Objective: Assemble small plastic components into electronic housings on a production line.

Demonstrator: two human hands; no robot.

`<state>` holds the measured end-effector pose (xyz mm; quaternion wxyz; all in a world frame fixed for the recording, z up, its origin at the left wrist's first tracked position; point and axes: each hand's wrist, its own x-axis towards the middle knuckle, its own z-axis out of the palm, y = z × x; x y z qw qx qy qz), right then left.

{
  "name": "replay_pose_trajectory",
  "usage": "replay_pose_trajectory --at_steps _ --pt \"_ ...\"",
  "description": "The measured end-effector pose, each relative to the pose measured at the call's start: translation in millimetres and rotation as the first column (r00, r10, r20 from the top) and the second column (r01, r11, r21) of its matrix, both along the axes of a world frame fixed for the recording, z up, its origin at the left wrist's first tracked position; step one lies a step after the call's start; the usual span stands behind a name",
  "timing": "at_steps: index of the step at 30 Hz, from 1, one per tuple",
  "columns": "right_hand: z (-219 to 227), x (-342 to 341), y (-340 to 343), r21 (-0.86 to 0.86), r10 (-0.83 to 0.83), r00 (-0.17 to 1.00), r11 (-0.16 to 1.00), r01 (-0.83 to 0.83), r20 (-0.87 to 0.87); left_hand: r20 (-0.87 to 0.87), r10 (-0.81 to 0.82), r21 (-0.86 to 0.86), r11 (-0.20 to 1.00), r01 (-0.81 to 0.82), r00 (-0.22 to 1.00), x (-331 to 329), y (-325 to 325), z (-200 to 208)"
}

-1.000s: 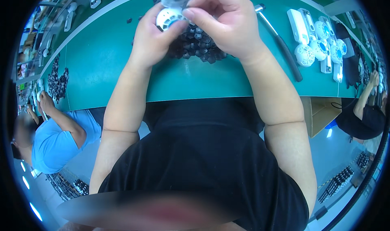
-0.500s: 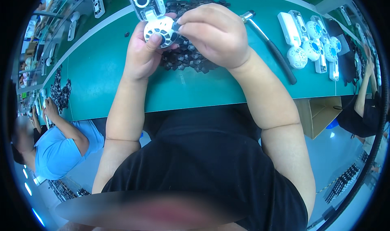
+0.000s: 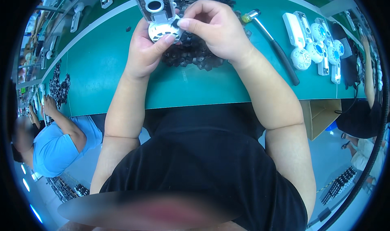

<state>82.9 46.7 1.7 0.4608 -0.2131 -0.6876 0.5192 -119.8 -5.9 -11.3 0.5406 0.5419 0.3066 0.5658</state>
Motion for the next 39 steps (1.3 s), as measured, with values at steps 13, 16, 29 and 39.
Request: replay_pose_trajectory --at_steps 13,16,29,39 --pt "-13 -4 -1 -0.298 0.343 0.922 0.874 -0.383 -0.179 -0.180 0.064 0.118 0.992 -0.043 0.982 3 -6 3" --pt "-21 -4 4 -0.259 0.372 0.909 0.874 -0.411 -0.188 -0.187 0.080 0.110 0.992 -0.060 0.979 4 -6 5" --pt "-14 -11 -4 -0.257 0.325 0.939 0.903 -0.344 -0.115 -0.180 0.055 0.100 0.994 -0.037 0.982 -5 -6 5" --pt "0 -13 -3 -0.185 0.220 0.976 0.959 -0.216 -0.001 -0.278 0.183 0.166 0.976 -0.141 0.943 -2 -2 8"
